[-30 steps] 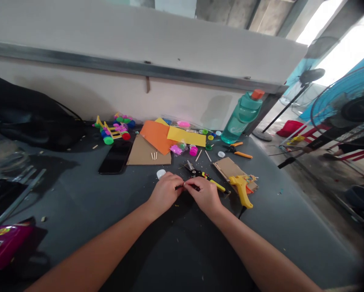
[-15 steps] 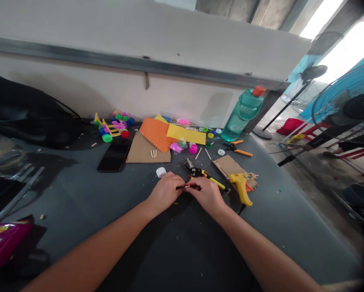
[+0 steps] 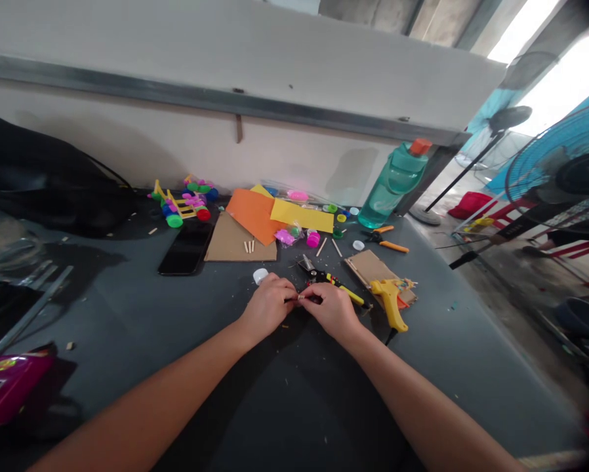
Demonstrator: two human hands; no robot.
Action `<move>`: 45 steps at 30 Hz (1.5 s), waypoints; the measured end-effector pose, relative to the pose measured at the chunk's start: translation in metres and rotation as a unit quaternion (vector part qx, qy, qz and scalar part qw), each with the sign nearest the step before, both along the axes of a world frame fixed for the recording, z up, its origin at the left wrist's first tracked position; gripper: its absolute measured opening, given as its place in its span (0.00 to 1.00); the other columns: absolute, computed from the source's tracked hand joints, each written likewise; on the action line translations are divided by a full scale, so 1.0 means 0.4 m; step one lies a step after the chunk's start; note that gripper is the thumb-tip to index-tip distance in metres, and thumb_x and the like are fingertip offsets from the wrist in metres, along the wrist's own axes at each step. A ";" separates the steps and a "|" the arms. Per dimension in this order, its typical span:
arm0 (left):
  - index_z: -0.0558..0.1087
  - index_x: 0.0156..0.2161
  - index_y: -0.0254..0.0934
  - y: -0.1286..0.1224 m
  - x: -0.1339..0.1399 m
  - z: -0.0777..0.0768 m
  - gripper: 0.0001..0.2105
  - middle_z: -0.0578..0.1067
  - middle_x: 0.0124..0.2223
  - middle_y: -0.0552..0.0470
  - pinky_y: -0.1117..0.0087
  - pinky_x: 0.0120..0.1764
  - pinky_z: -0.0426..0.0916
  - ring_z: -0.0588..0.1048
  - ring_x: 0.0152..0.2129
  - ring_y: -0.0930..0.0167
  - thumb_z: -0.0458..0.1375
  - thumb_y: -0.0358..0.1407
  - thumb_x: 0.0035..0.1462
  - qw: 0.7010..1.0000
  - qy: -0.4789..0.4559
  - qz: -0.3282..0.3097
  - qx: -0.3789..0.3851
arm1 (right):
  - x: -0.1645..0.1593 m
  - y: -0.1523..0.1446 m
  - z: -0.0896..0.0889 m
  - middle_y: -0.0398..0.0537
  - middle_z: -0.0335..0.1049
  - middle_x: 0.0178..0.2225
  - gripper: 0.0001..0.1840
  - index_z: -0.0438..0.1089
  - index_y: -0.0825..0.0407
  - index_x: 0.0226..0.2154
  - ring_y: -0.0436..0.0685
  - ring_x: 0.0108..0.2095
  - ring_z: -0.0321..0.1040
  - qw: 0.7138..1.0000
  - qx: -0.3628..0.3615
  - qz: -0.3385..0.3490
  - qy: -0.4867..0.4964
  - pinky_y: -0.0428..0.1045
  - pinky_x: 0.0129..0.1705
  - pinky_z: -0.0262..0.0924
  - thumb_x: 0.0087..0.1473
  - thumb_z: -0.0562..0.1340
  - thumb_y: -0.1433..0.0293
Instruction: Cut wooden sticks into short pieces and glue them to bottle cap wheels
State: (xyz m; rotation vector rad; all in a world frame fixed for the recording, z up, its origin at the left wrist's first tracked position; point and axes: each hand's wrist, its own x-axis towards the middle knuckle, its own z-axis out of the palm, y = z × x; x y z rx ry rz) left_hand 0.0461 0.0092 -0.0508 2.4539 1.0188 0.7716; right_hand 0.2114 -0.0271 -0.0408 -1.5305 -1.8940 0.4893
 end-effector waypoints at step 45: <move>0.74 0.28 0.38 0.000 0.011 -0.002 0.02 0.74 0.30 0.53 0.66 0.37 0.58 0.66 0.30 0.69 0.61 0.33 0.48 1.000 -0.004 -0.015 -0.018 | 0.012 0.005 -0.003 0.41 0.70 0.25 0.04 0.71 0.49 0.29 0.51 0.25 0.63 0.999 -0.017 0.030 0.036 0.46 0.28 0.57 0.44 0.64 0.70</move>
